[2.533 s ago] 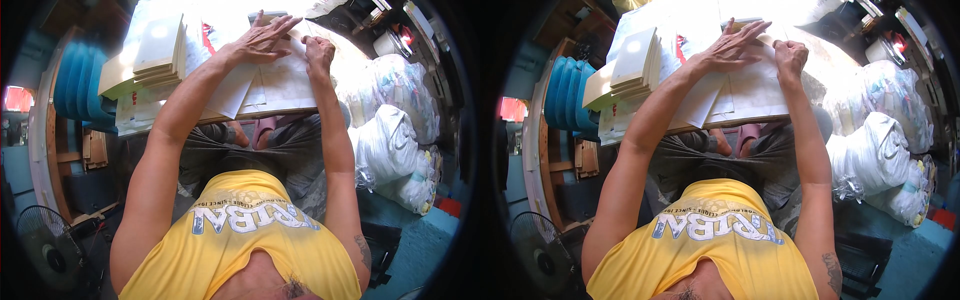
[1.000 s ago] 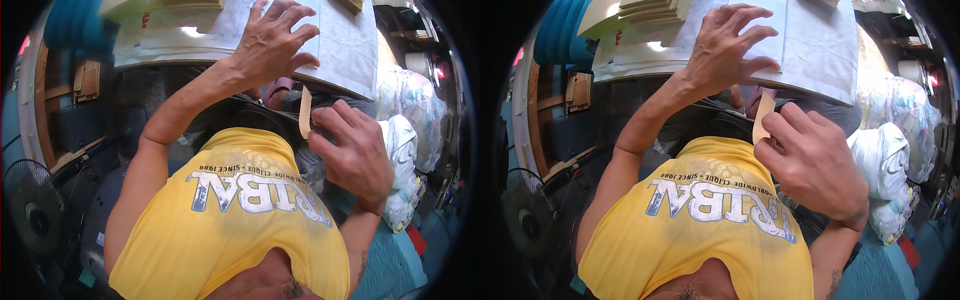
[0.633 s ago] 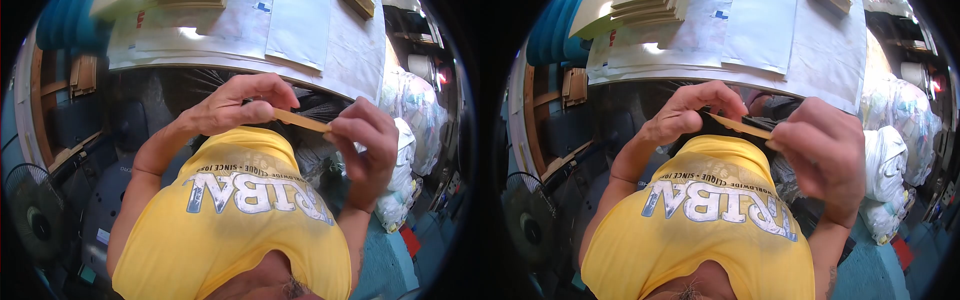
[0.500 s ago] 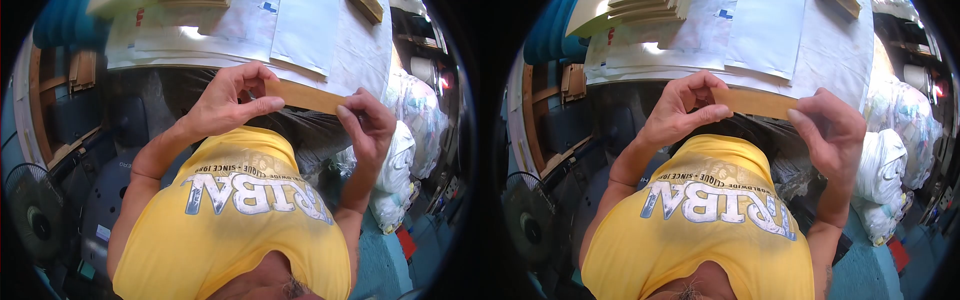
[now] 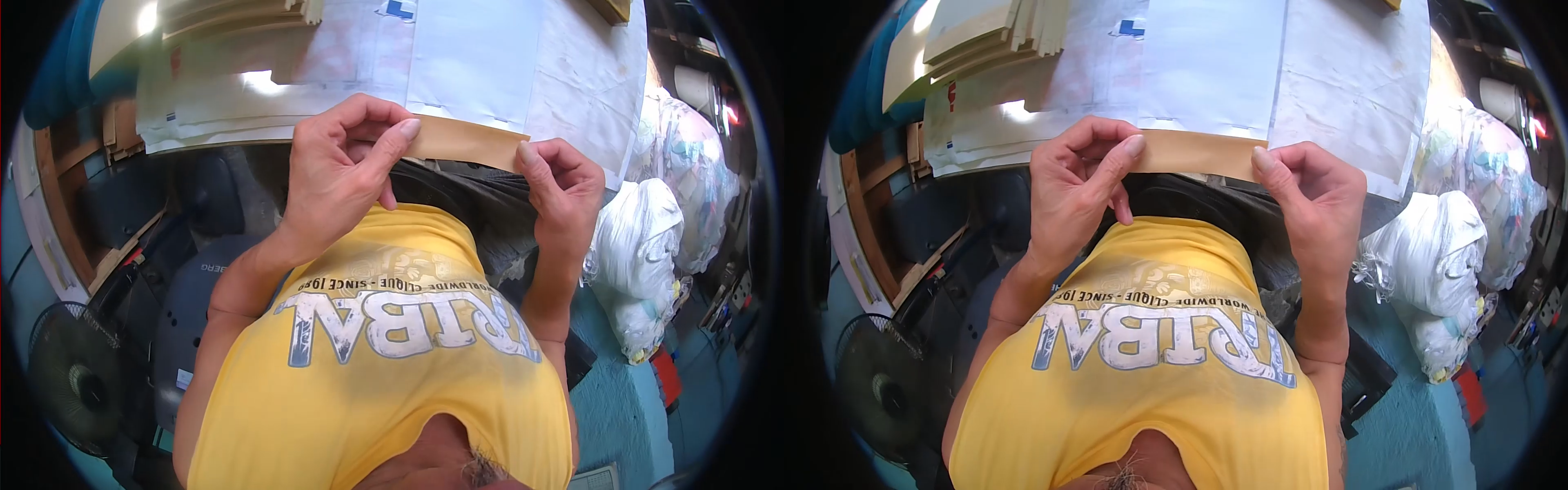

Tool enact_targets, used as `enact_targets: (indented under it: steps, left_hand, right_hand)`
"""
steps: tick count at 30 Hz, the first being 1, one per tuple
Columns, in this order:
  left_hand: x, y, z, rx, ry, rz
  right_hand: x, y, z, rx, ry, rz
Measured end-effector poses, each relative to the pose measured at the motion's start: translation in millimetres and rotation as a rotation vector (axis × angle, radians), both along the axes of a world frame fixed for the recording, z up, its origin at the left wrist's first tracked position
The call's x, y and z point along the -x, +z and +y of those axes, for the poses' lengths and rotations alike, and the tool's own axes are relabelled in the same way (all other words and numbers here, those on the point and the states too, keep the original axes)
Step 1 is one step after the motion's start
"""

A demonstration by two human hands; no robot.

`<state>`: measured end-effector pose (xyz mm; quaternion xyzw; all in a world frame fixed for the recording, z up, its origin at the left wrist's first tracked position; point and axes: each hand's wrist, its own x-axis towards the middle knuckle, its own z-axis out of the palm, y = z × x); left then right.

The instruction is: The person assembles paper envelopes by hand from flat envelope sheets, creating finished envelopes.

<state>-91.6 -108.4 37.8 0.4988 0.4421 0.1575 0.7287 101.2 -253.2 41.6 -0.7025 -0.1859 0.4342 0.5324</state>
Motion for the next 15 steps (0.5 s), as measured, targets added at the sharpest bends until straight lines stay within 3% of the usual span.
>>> enact_targets:
  steps: [15]
  left_hand:
    - [-11.9, 7.5, 1.0, 0.016, 0.079, 0.153]
  right_hand:
    - [0.1, 6.1, 12.3, 0.152, -0.05, -0.02]
